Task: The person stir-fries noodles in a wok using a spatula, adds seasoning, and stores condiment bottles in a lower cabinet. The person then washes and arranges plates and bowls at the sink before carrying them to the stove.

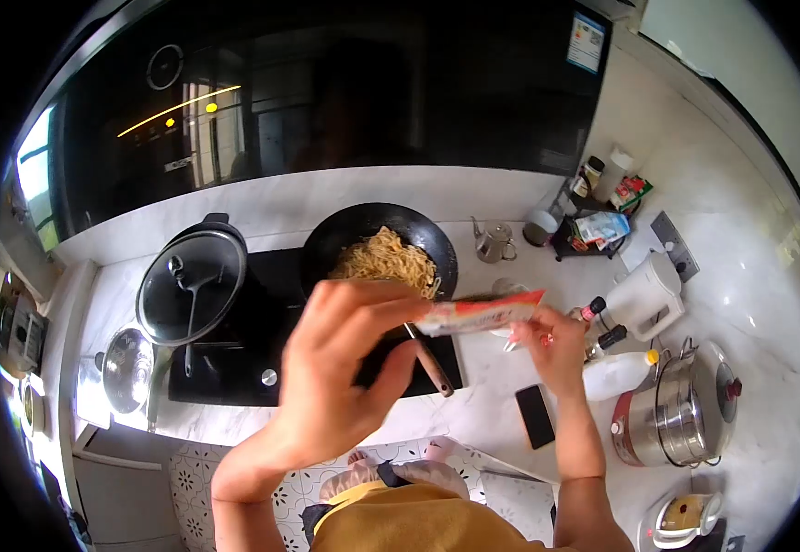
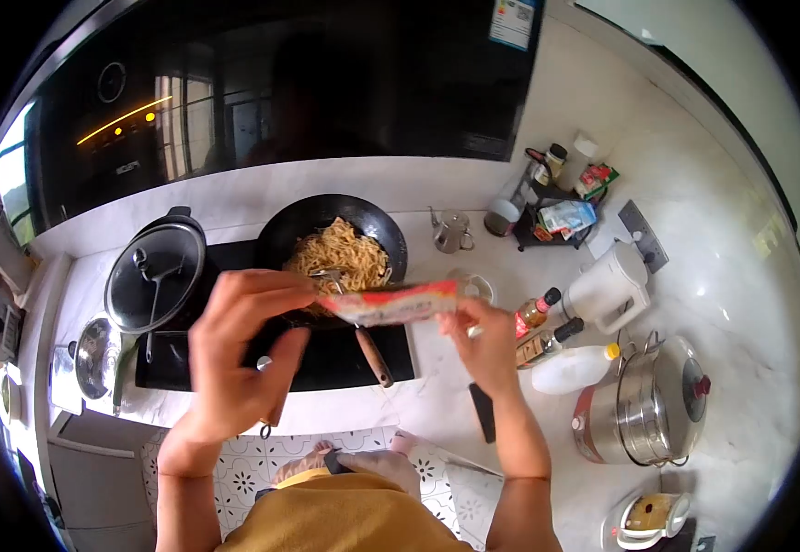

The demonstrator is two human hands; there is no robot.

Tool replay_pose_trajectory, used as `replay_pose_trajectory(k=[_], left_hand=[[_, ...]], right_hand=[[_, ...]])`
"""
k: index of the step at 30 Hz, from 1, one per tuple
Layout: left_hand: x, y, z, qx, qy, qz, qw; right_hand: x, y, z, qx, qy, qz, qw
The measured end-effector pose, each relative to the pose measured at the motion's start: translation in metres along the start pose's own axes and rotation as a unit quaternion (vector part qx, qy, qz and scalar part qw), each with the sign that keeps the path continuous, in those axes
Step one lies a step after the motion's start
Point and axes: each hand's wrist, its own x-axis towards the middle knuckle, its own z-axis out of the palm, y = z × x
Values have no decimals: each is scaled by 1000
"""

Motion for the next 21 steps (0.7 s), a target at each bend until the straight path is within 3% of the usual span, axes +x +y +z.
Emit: replay_pose_trajectory(k=[2,7,11,14,17,21], left_hand=[[-14,-18,16,98,-12,36,995],[-39,-34,37,155,-16,35,987],[-40,-37,40,140,-3,22,990],[-40,-42,42,154,-75,22,985],[-45,-47,51,155,-78,32,984],[-42,-57,52,159,-65,23,985]], right_hand=[[-13,-10,15,-20,-31,22,999],[-33,-17,37,-68,-31,26,997],[-39,-17,43,-80,-8,11,997],[-41,-20,43,-116,4,-11,993],[-41,-17,43,-152,8,-41,987],[-33,-8,42,-91,65,-11,994]])
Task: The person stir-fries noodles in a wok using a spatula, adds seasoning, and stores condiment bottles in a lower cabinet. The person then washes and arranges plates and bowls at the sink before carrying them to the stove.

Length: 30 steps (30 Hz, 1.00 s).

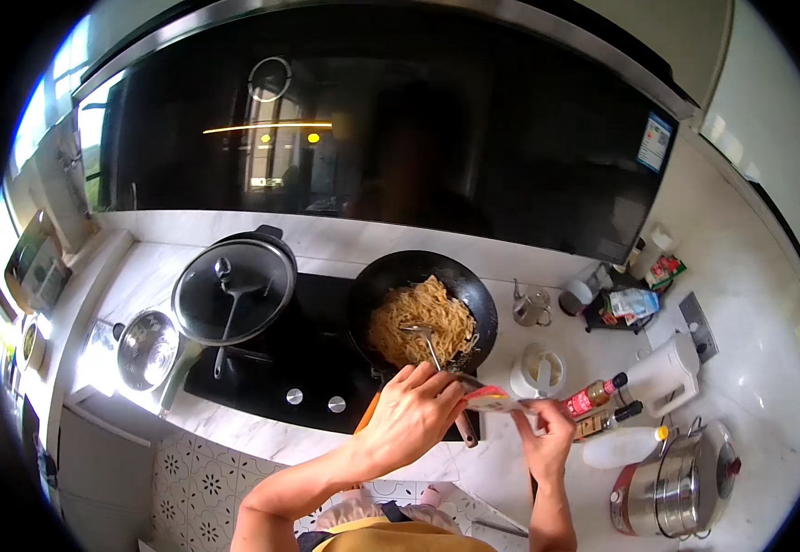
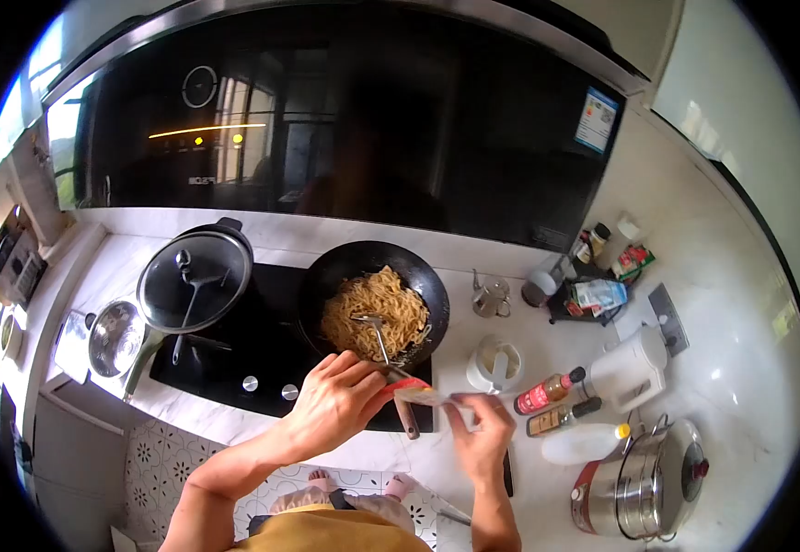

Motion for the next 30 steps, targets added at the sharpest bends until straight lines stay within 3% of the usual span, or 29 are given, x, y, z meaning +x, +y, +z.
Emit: replay_pose_trajectory(k=[1,3,4,5,7,8,9,10,11,13,15,19,22,26,30], left_hand=[[2,-2,0,6,2,-8,1000],[8,-8,0,-85,29,-69,994],[9,-14,4,-115,32,-88,989],[11,-19,6,-134,30,-100,985],[18,-31,16,-160,47,-116,979],[23,-41,20,-190,25,-117,975],[28,-53,25,-221,2,-120,968],[34,-63,30,-236,-11,-147,961],[41,-74,36,-249,-22,-172,953],[59,-106,49,-265,3,-150,953],[71,-135,63,-366,-9,-221,904],[92,-156,82,-339,3,-237,911],[107,-166,102,-422,6,-223,879],[126,-186,127,-384,-30,-255,887],[134,-197,146,-455,-47,-262,850]], right_hand=[[4,11,-4,-27,-14,-16,999],[14,31,8,62,26,-25,997],[15,51,17,179,-16,16,984],[18,56,24,179,-25,16,983],[26,63,36,435,-116,190,873],[33,88,50,430,-147,156,877],[39,117,66,479,-123,194,847],[55,122,70,465,-158,154,857],[70,87,67,449,-130,150,871],[99,78,69,349,-125,134,919],[123,77,74,346,-117,96,926],[161,81,80,352,-132,78,923],[184,85,78,356,-128,82,922],[206,98,78,342,-118,75,929],[220,104,75,349,-113,97,925]])
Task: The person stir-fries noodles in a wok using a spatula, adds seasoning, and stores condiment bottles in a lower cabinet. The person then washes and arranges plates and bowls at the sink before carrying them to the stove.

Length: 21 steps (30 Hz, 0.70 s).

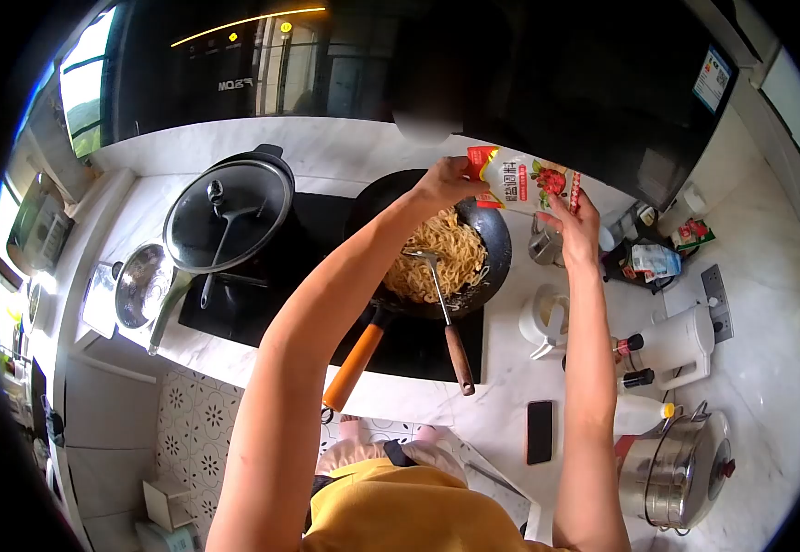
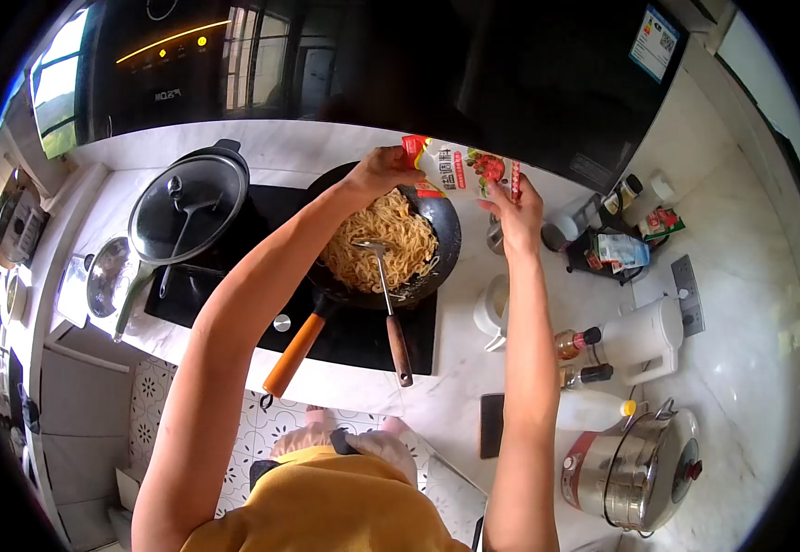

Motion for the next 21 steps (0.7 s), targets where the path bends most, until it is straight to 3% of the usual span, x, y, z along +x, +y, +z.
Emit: replay_pose_trajectory(k=[14,17,19,21], left_hand=[[-3,-5,4,-126,-16,-8,992],[-5,-10,4,-212,4,-25,977],[-8,-8,4,-228,-8,-20,973],[-11,-6,2,-224,6,-28,974]], right_hand=[[9,-10,4,-22,35,-41,998],[8,0,7,72,94,-21,993],[9,9,8,130,-17,59,990],[11,18,11,124,10,74,989]])
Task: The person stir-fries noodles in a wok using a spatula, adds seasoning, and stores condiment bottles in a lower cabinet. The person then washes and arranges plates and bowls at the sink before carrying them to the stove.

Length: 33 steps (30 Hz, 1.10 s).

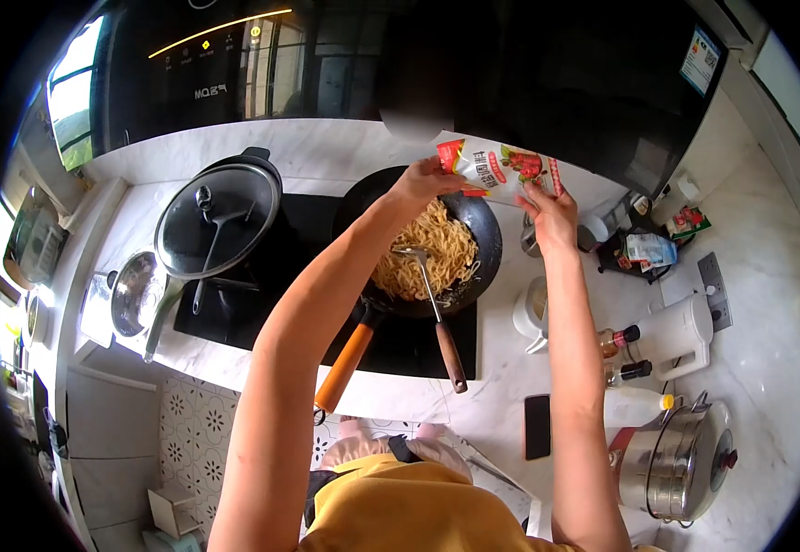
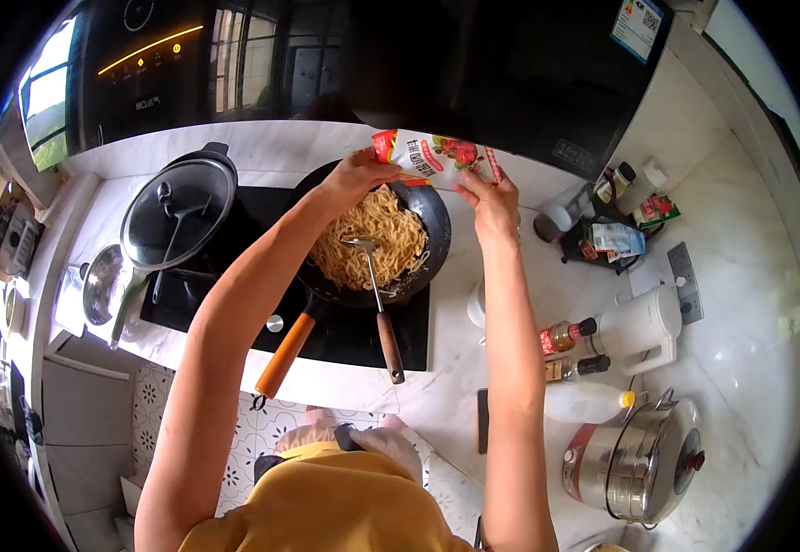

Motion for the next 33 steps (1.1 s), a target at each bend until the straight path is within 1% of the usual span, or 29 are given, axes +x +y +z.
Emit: replay_pose_trajectory(k=[2,3,5,9,11,16,20,24,26,27,28,30,31,33], left_hand=[[-4,4,0,6,18,-4,1000],[-5,5,-1,-7,15,-6,1000],[-5,7,0,-20,12,-7,1000],[4,1,-2,-45,37,-12,998],[7,0,-3,-62,42,-16,997],[8,-11,-7,-98,55,-26,993],[10,-17,-15,-89,55,-23,994],[4,-11,-13,-93,68,-26,993],[1,-12,-16,-86,75,-27,993],[1,-14,-19,-76,86,-35,993],[2,-16,-22,-66,96,-44,992],[2,-19,-25,-58,105,-48,992],[1,-20,-26,-49,114,-51,991],[0,-20,-29,-53,115,-50,991]], right_hand=[[1,8,3,79,22,-51,995],[2,10,5,80,21,-51,995],[4,13,5,71,5,-14,997],[4,12,17,107,1,-42,993],[12,23,15,120,20,0,993],[8,26,34,127,15,-5,992],[11,36,38,98,8,-1,995],[12,39,40,112,4,5,994],[9,37,44,108,-20,3,994],[5,33,46,121,-37,28,992],[8,37,45,121,-37,28,992],[10,42,42,120,53,2,991],[10,42,40,120,54,2,991],[9,41,37,158,2,8,987]])
